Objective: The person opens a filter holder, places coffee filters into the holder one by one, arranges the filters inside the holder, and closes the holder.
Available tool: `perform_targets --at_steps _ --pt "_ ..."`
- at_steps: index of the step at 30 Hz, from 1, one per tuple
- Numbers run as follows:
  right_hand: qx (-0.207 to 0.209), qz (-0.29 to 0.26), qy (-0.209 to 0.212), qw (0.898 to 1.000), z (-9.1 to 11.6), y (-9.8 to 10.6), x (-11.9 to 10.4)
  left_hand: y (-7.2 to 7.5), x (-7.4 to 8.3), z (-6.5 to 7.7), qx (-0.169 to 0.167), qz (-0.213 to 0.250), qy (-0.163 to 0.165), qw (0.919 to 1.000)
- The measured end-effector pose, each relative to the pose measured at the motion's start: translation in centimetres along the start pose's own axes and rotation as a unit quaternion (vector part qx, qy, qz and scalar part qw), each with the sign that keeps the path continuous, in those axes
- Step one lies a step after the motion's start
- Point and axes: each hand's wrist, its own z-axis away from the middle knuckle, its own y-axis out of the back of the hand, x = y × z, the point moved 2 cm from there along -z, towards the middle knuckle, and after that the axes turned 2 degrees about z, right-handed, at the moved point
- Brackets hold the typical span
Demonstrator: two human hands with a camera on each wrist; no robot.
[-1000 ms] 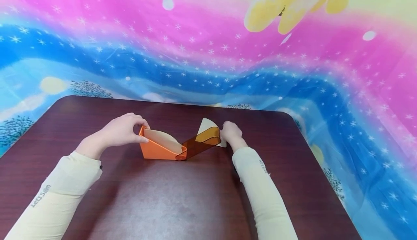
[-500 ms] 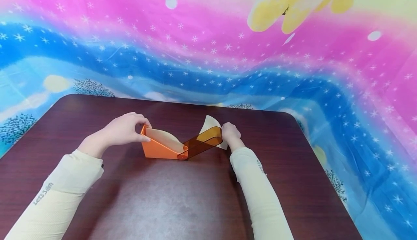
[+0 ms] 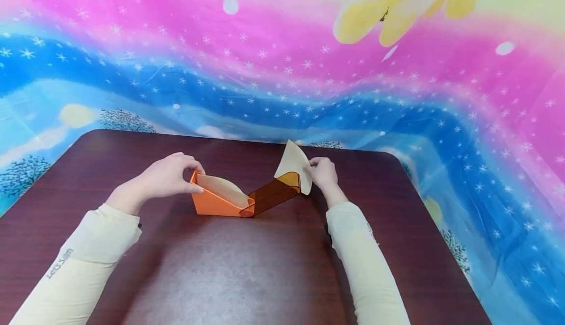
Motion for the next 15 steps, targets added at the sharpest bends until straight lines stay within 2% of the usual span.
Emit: perform_targets --at_steps 15 --pt "0.027 -0.002 0.021 0.999 0.9 3.4 -0.5 0.0 0.0 -0.1 -0.001 0.006 0.006 1.0"
